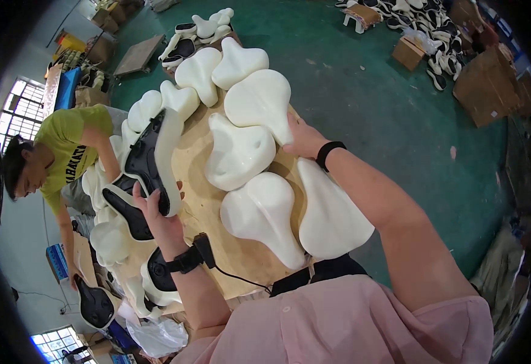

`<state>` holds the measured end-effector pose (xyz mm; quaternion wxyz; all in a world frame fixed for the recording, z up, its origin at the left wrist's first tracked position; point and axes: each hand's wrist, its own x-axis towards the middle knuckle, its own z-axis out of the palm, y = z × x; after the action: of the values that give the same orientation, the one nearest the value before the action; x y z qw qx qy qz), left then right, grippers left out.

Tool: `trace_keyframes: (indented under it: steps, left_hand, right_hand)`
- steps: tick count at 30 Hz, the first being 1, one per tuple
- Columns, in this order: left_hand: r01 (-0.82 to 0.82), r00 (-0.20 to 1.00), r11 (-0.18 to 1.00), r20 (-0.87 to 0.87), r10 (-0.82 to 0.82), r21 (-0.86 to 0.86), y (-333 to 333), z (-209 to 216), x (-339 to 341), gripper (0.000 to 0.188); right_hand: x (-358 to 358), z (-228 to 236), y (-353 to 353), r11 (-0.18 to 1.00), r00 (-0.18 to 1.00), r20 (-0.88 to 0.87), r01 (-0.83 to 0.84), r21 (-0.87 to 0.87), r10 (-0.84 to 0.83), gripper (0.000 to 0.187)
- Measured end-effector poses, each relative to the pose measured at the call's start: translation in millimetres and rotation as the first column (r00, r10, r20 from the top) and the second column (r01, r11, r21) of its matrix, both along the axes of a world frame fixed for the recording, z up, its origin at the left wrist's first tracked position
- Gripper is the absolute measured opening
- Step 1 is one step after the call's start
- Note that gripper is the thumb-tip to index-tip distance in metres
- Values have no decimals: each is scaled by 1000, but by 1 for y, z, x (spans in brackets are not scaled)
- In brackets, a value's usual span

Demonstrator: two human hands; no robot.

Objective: Organizing and sorting bicycle seat cushions and finished seats in a workshop.

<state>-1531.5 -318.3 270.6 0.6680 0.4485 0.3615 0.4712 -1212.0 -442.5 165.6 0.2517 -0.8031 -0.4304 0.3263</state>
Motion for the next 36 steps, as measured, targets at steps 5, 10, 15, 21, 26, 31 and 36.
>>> trace_keyframes:
  steps: [5, 10, 15, 21, 26, 31, 36]
  left_hand:
    - [146, 346, 732, -728, 592, 665, -3, 7, 26, 95]
    - [486, -1, 775, -887, 462, 403, 29, -66, 11, 85]
    - [533, 211, 741, -912, 352, 409, 36, -112, 20, 65]
    - [480, 474, 694, -824, 310, 537, 33, -104, 30, 61]
    - [594, 523, 676, -848, 87, 436, -20, -72, 67, 63]
    - [622, 517, 692, -856, -10, 366, 7, -73, 48, 76]
    - [636, 558, 665, -829, -47, 391, 12, -73, 42, 74]
  right_hand:
    - [4, -9, -2, 999, 1000, 17, 23, 22, -23, 97]
    - [4, -9, 2, 1000, 999, 34, 0, 10, -1, 98]
    - [9, -18, 1, 999, 999, 44, 5, 44, -7, 98]
    - [14, -15, -2, 997, 1000, -2, 14, 74, -14, 97]
    - [17, -6, 6, 993, 996, -86, 17, 119, -6, 94]
    - [14, 17, 11, 990, 997, -36, -61, 129, 66, 90]
    - [8, -1, 5, 985, 996, 57, -72, 157, 64, 92]
